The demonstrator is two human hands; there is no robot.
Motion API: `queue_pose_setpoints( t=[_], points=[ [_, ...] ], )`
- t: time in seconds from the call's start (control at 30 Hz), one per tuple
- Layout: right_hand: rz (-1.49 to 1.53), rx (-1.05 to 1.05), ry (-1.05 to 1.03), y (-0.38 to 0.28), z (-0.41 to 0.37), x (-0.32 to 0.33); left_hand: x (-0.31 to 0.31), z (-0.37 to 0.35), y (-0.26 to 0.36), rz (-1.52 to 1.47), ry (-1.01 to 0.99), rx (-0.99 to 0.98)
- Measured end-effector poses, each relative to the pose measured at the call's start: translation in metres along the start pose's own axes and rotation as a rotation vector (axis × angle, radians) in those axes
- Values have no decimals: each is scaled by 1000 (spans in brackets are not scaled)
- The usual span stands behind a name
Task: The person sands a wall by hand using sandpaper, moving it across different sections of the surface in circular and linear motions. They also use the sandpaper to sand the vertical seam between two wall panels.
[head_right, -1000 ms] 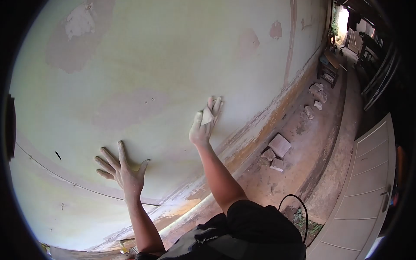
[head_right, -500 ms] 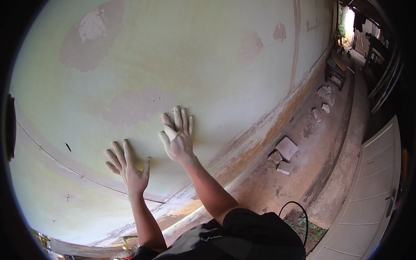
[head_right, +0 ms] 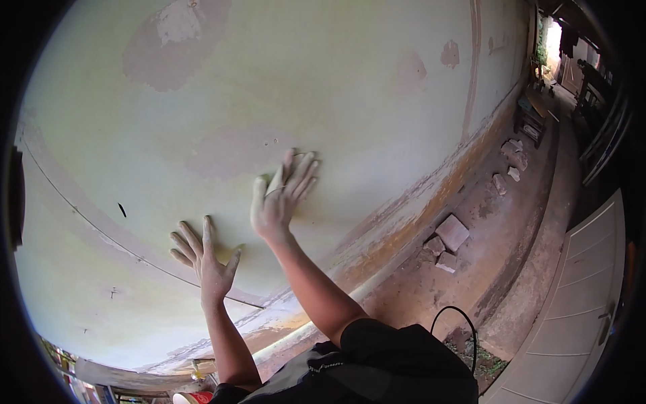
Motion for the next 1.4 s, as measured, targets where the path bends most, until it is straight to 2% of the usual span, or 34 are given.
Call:
queue_pose_setpoints(
  t=[0.03, 0.07, 0.13, 0.23, 0.27, 0.37, 0.4, 0.47, 0.5, 0.57, 0.63, 0.67, 0.7, 0.8, 0.83, 0.9, 0.97, 1.0, 1.07, 1.17, 1.2, 1.23, 1.27, 1.3, 1.37, 1.4],
  points=[
    [-9, 110, -58, -13, -18, -4, -1, -1, 0, -2, -2, -5],
    [-10, 108, -55, -10, -20, 1, -2, -2, 0, 5, 22, -15],
    [18, 187, -212, 2, -14, 6, 0, -2, -7, 14, 67, -27],
    [-40, 53, 2, 56, 29, 13, 18, -9, -31, 78, 121, -15],
    [52, 23, 124, 91, 43, 13, 29, -12, -38, 79, 125, -6],
    [169, -213, 256, 224, 79, 6, 53, -16, -66, 58, 93, 18],
    [171, -203, 248, 209, 76, 4, 59, -22, -77, 55, 90, 24],
    [175, -411, 214, 162, 70, 10, 64, -27, -95, 39, 78, 33],
    [198, -300, 236, 127, 49, -1, 63, -28, -99, 15, 73, 24],
    [146, -95, 122, 25, -9, -9, 64, -27, -104, -49, 59, 12],
    [104, 120, -43, -47, -79, -13, 64, -29, -111, -113, 44, -3],
    [29, 259, -144, -60, -118, -14, 64, -29, -115, -165, 37, -21],
    [-49, 395, -244, -69, -146, -13, 65, -29, -121, -208, 27, -38],
    [27, 339, -243, -28, -154, -10, 70, -28, -134, -274, -50, -108],
    [130, 325, -115, -14, -145, -13, 73, -28, -138, -326, -123, -95],
    [179, 273, 58, 16, -123, -14, 75, -27, -144, -391, -126, -120],
    [195, -74, 177, 58, -102, -11, 72, -32, -152, -445, -94, -186],
    [181, -65, 171, 80, -101, -9, 70, -37, -158, -459, -99, -176],
    [287, -473, 110, 110, -97, -9, 68, -40, -163, -531, -85, -175],
    [243, -255, 94, -25, -142, -21, 54, -55, -167, -559, 39, -85],
    [194, -162, 90, -63, -164, -26, 52, -56, -167, -562, 25, -107],
    [177, -54, 65, -94, -186, -30, 49, -56, -167, -490, 150, -36],
    [158, 53, 36, -110, -203, -33, 47, -55, -168, -417, 276, 37],
    [150, 37, 52, -109, -211, -34, 49, -51, -168, -413, 329, 71],
    [175, 154, 14, -106, -216, -36, 55, -47, -169, -354, 308, 38],
    [177, 141, 17, -94, -213, -34, 58, -46, -170, -288, 300, 23]
  ],
)
Point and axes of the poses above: each hand's wrist, its own z-axis towards the middle knuckle, its own x-axis out of the back of the hand, y = z × x, the point moved 1 cm from there along z, towards the middle knuckle, and after that the axes turned 14 degrees about y, right-handed, at the moved point
